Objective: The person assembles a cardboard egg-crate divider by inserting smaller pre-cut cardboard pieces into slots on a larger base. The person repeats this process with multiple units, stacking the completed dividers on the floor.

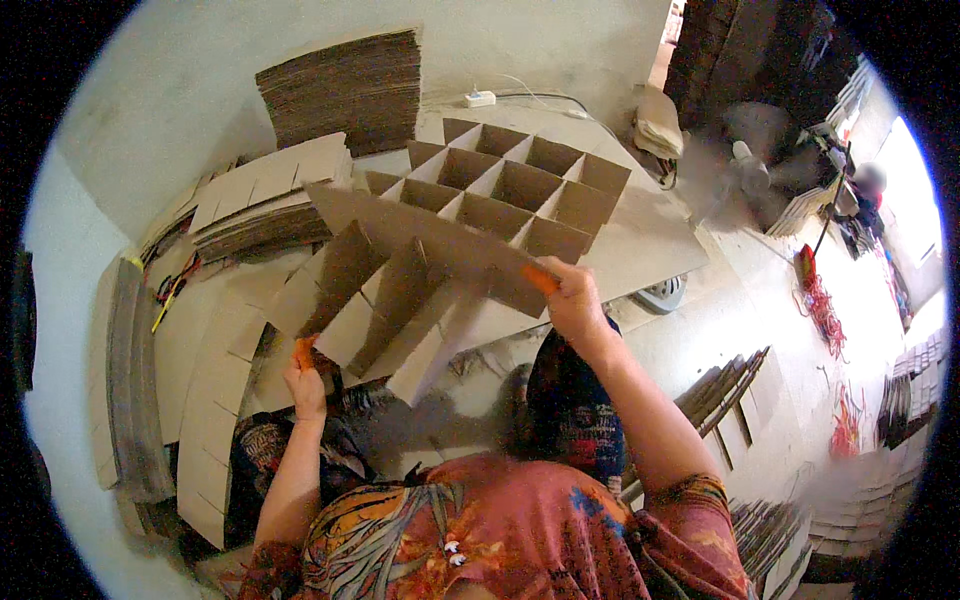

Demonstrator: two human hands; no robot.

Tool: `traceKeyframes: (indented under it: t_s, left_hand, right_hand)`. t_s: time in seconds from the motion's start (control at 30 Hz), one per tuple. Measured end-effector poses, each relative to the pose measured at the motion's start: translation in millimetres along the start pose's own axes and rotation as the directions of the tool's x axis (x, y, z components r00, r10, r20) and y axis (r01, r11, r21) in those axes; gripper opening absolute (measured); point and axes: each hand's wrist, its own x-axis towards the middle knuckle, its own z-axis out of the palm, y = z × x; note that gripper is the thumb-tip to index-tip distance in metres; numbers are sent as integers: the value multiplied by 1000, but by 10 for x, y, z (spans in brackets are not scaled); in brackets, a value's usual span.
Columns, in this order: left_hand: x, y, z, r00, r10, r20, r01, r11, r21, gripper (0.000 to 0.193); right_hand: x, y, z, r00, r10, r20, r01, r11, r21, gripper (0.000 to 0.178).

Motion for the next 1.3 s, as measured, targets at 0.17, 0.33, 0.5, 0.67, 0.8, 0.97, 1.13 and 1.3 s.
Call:
traceKeyframes:
  t_s: [0.17, 0.33, 0.5, 0.67, 0.8, 0.97, 1.13, 1.3]
  left_hand:
    - [-54, 54, 11, 998, 28, 47, -22, 992, -126, 40]
    - [-16, -2, -127, 998, 50, -42, -50, 999, 7, 45]
    - [1, 49, -101, 995, -55, -87, 52, 998, -40, 50]
    - [-6, -35, 3, 995, -1, -97, 3, 1000, 28, 49]
    - [93, -14, -143, 951, -234, -201, 180, 951, -253, 39]
    - [42, 245, 17, 877, -86, -473, 160, 980, 119, 47]
    - [51, -88, -96, 988, 114, -107, -87, 969, 231, 48]
    - [-41, -38, -29, 909, 280, 309, -412, 491, 768, 51]
  right_hand:
    - [-213, 253, 137, 985, 132, 112, -124, 989, -76, 15]
    - [-187, 143, 106, 993, 97, 66, -101, 992, 69, 25]
    - [-463, 309, 159, 966, 256, -42, -245, 953, 180, 29]
    - [-606, 481, 340, 979, 172, -105, -139, 954, 267, 24]
    - [-560, 714, 426, 969, 233, -84, -227, 971, 72, 14]
    - [-512, 593, 444, 981, 135, -142, -121, 987, 102, 20]
    - [-531, 629, 398, 987, 153, -57, -144, 979, 142, 19]
    - [-567, 717, 439, 963, 202, -179, -161, 962, 222, 17]
